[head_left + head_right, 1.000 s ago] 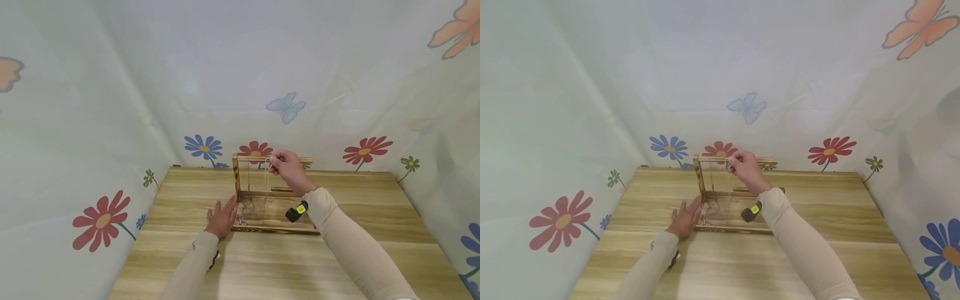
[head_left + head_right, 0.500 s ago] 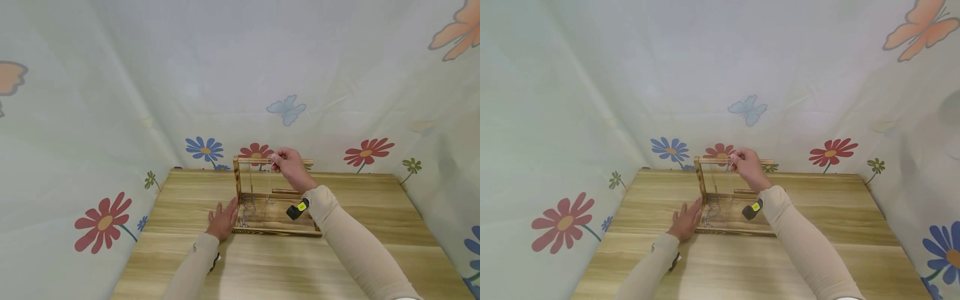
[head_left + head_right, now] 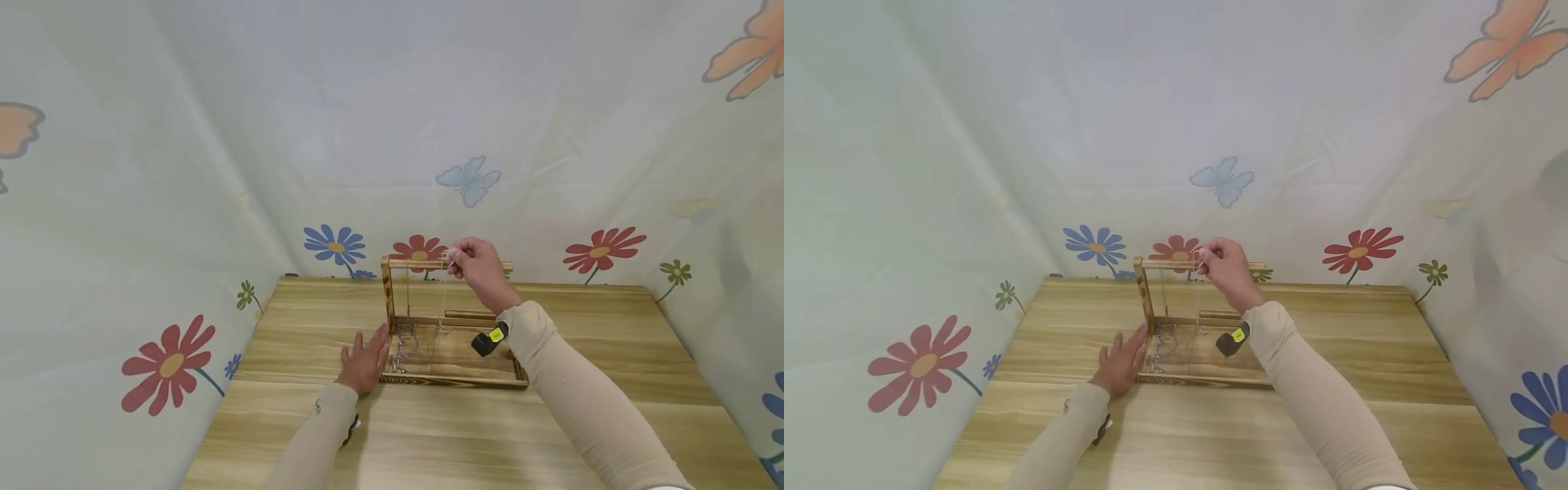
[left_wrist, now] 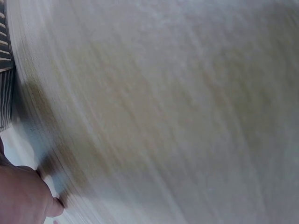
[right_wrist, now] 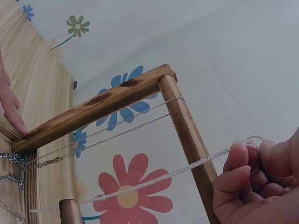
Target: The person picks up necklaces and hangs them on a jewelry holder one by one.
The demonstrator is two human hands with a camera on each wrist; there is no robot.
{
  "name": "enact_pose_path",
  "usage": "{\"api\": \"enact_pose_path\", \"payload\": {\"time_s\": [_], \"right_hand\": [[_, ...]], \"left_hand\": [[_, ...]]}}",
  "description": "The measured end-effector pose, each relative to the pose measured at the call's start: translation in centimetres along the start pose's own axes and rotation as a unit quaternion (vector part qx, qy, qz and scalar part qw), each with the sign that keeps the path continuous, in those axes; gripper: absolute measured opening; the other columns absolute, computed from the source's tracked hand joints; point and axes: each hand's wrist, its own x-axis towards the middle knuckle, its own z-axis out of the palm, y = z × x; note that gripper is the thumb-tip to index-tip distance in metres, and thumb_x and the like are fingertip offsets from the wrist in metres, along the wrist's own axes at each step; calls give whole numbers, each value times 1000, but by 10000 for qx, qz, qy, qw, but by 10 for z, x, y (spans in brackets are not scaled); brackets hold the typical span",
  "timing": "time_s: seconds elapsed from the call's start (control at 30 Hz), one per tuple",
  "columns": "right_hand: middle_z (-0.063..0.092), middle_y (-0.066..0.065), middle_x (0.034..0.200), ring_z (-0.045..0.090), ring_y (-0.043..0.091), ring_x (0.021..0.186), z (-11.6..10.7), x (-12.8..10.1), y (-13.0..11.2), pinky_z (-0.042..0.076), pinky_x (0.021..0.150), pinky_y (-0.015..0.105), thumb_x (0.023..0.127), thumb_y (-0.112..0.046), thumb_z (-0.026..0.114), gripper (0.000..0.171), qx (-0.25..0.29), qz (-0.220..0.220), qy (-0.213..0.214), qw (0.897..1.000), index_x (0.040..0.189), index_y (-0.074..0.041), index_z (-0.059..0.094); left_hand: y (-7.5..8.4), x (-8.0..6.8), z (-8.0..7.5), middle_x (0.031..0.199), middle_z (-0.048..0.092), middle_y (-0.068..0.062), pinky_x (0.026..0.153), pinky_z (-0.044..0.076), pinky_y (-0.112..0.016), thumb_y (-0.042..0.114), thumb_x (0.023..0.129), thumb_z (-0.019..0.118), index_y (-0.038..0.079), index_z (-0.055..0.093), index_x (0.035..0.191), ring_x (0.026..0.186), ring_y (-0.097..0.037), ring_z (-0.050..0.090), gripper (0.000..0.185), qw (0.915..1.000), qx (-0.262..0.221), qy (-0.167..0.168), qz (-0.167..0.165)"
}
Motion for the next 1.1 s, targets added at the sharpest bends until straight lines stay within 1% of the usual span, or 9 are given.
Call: {"api": "enact_pose_path", "payload": {"time_s": [0.17,0.4,0.53,0.67,0.73,0.83,0.93,0.97,1.1], "right_hand": [[61,19,92,62,30,82,-4,-1,1,52,65,26,105,-11,48,18,26,-27,72,10000,101,4,56],[62,14,88,62,23,77,-14,-3,4,53,65,26,105,-12,50,17,-44,-52,154,9999,99,2,57],[62,15,87,62,21,74,-21,-4,4,53,63,26,105,-11,50,16,-73,-56,205,9997,98,2,58],[62,18,88,63,27,77,-27,-6,6,53,63,26,104,-10,50,16,-113,-89,242,9996,99,3,58],[62,18,89,63,28,78,-31,-6,6,53,63,26,104,-10,50,17,-120,-99,247,9996,101,5,58],[62,17,88,63,25,77,-35,-8,7,53,63,26,104,-10,50,18,-57,-88,274,9996,102,7,57],[62,16,87,63,20,73,-40,-10,8,52,62,26,104,-8,50,17,10,-80,336,9994,100,6,57],[62,16,86,63,20,72,-41,-11,8,52,61,26,104,-8,50,17,28,-81,359,9993,100,7,56],[61,13,86,62,19,72,-47,-13,10,52,61,25,104,-8,50,16,-4,-77,391,9992,99,5,56]], "left_hand": [[-1,0,2,163,21,10,111,5,-74,42,109,26,30,17,160,147,-49,13,53,10000,25,-27,-15],[-1,1,3,164,20,10,111,5,-74,42,109,26,30,17,160,147,-48,13,53,10000,17,-20,-1],[-1,1,1,164,20,10,111,4,-73,43,109,26,30,16,160,147,-48,12,53,10000,-39,-31,-7],[-2,1,2,164,20,9,111,5,-74,43,109,26,31,16,160,147,-49,13,54,10000,-43,-14,6],[-2,2,2,164,20,9,110,5,-74,43,109,26,31,15,160,147,-49,13,53,10000,-29,-17,8],[-3,2,3,164,19,9,110,5,-75,43,109,26,32,14,160,147,-49,13,53,10000,19,-33,0],[-2,2,2,164,19,8,110,5,-75,42,109,26,31,15,160,147,-48,13,53,10000,26,-39,8],[-2,2,3,164,19,8,110,5,-75,42,109,26,31,15,160,147,-48,14,53,10000,44,-38,16],[-4,3,4,164,20,8,109,6,-76,42,109,25,30,17,160,147,-48,14,53,9999,95,-39,49]]}}
